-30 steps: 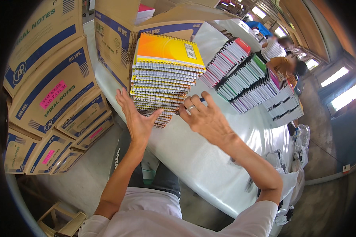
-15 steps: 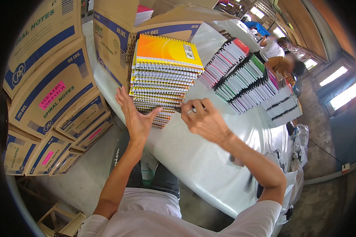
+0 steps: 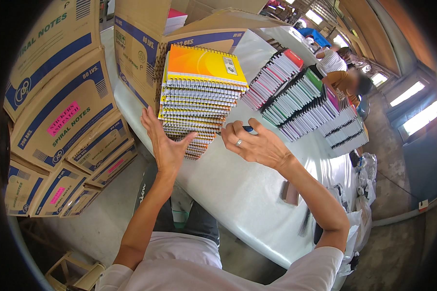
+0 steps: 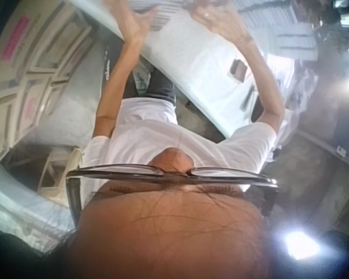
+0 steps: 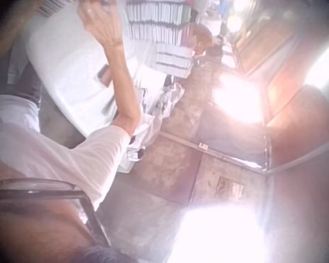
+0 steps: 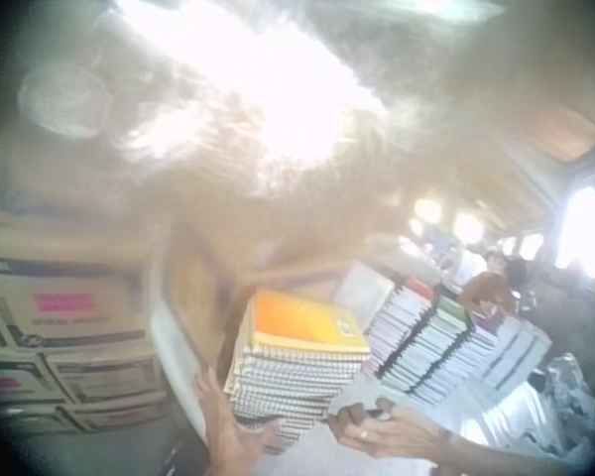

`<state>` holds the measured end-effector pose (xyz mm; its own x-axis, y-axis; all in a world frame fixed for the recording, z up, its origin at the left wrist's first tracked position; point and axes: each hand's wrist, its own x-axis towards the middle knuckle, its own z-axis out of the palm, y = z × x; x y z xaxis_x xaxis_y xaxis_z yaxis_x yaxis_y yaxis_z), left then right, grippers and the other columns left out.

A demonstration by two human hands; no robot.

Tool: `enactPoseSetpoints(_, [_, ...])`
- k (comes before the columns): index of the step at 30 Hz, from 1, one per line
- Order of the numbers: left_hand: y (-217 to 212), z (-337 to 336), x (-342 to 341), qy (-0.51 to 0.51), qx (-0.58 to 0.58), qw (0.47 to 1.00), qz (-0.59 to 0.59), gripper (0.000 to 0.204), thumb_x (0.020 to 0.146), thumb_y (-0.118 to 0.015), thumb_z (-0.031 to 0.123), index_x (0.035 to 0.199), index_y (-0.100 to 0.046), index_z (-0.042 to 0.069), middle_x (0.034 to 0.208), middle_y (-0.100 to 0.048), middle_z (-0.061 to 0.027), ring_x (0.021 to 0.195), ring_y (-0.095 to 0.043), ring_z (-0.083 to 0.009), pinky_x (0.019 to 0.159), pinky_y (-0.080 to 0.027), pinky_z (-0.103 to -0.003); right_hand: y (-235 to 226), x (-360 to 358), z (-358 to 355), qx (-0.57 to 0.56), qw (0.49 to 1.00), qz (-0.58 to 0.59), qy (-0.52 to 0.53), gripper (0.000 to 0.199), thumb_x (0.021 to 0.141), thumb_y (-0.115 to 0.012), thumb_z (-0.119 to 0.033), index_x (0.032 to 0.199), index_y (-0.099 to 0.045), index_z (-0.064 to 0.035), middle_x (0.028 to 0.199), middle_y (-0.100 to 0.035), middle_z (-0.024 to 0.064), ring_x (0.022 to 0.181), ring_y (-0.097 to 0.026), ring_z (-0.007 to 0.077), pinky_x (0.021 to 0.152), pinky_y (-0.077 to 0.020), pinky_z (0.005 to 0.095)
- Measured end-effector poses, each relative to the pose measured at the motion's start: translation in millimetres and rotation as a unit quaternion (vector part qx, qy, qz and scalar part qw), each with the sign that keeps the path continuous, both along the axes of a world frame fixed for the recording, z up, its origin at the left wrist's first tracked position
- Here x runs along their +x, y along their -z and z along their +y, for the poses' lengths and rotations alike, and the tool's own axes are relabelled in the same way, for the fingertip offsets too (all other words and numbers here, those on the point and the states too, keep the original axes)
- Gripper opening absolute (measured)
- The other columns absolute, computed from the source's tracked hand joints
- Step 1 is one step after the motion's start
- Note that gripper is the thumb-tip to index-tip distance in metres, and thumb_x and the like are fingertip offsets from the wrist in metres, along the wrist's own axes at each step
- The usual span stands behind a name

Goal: The person uses pliers to clip the metal spiral bindings on a stack of yellow notebooks, then moves a stack of small black notebooks on the table.

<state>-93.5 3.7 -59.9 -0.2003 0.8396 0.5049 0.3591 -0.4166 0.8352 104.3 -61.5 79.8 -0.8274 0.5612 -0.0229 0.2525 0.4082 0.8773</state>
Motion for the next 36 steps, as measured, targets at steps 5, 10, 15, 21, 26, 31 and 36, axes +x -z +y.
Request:
enactPoseSetpoints(5, [1,0,1,0.005,-0.005,1.0,-0.009,0.126,0.059,-0.091,0.029,0.15,-0.01,-0.002,0.154,-0.012,-0.0319,0.143,-0.011,-0.047,0.116,-0.016,-0.052,13,-9,-11,-0.001,0.995,0.061,0.076,0.033,0.082,-0.062,-0.018,0.114,-0.065,-0.0077,0.101,-0.054,0.0031,0.096,-0.052,0.0186,0.082,-0.0448,0.0312])
enactPoseSetpoints(10, [0,1,-2,0.005,0.003,1.0,-0.01,0.125,0.059,-0.091,0.029,0.149,-0.01,-0.003,0.154,-0.012,-0.0305,0.144,-0.009,-0.0463,0.116,-0.015,-0.052,22,-38,-21,-0.026,0.97,0.11,0.217,0.031,0.08,-0.062,-0.015,0.108,-0.065,-0.0028,0.098,-0.058,0.0066,0.096,-0.056,0.0206,0.086,-0.0452,0.0358])
enactPoseSetpoints(15, [-15,-1,-4,0.016,0.017,0.999,-0.025,0.125,0.06,-0.09,0.029,0.149,-0.01,-0.003,0.155,-0.012,-0.0288,0.144,-0.009,-0.046,0.117,-0.015,-0.051,-14,-8,-7,-0.048,0.993,0.081,0.07,0.037,0.082,-0.06,-0.014,0.119,-0.057,-0.0143,0.109,-0.05,0.001,0.111,-0.047,0.0141,0.101,-0.0382,0.0406])
enactPoseSetpoints(21, [-8,4,-3,0.007,0.031,0.999,-0.012,0.126,0.059,-0.091,0.027,0.15,-0.008,-0.003,0.156,-0.01,-0.0267,0.145,-0.008,-0.0445,0.117,-0.014,-0.051,-14,5,5,-0.014,1.0,0.012,0.014,0.04,0.083,-0.061,-0.016,0.122,-0.056,-0.0175,0.11,-0.051,-0.0021,0.108,-0.048,0.0119,0.094,-0.0412,0.0349])
enactPoseSetpoints(26, [-9,2,-4,0.006,0.016,1.0,-0.004,0.127,0.059,-0.091,0.025,0.15,-0.007,-0.003,0.156,-0.009,-0.0277,0.145,-0.007,-0.0447,0.117,-0.015,-0.051,-11,-17,-5,-0.064,0.993,0.051,0.082,0.033,0.082,-0.062,-0.017,0.114,-0.062,-0.0083,0.099,-0.056,0.0011,0.096,-0.054,0.0154,0.083,-0.0456,0.0311])
enactPoseSetpoints(31, [-12,1,-7,0.01,0.034,0.999,-0.008,0.127,0.06,-0.091,0.027,0.15,-0.007,-0.003,0.155,-0.007,-0.0307,0.145,-0.006,-0.0461,0.117,-0.014,-0.051,-8,-44,-14,-0.074,0.964,0.084,0.241,0.026,0.078,-0.061,-0.012,0.102,-0.065,-0.0046,0.094,-0.059,0.005,0.095,-0.055,0.0187,0.086,-0.0455,0.0335])
enactPoseSetpoints(36, [-34,2,-11,-0.003,0.072,0.997,0.039,0.126,0.06,-0.09,0.032,0.15,-0.009,-0.003,0.155,-0.007,-0.0307,0.144,-0.006,-0.0484,0.116,-0.013,-0.054,-36,-4,0,-0.04,0.997,0.051,0.034,0.037,0.08,-0.06,-0.015,0.117,-0.057,-0.0102,0.109,-0.052,0.0022,0.112,-0.047,0.0161,0.102,-0.037,0.0386])
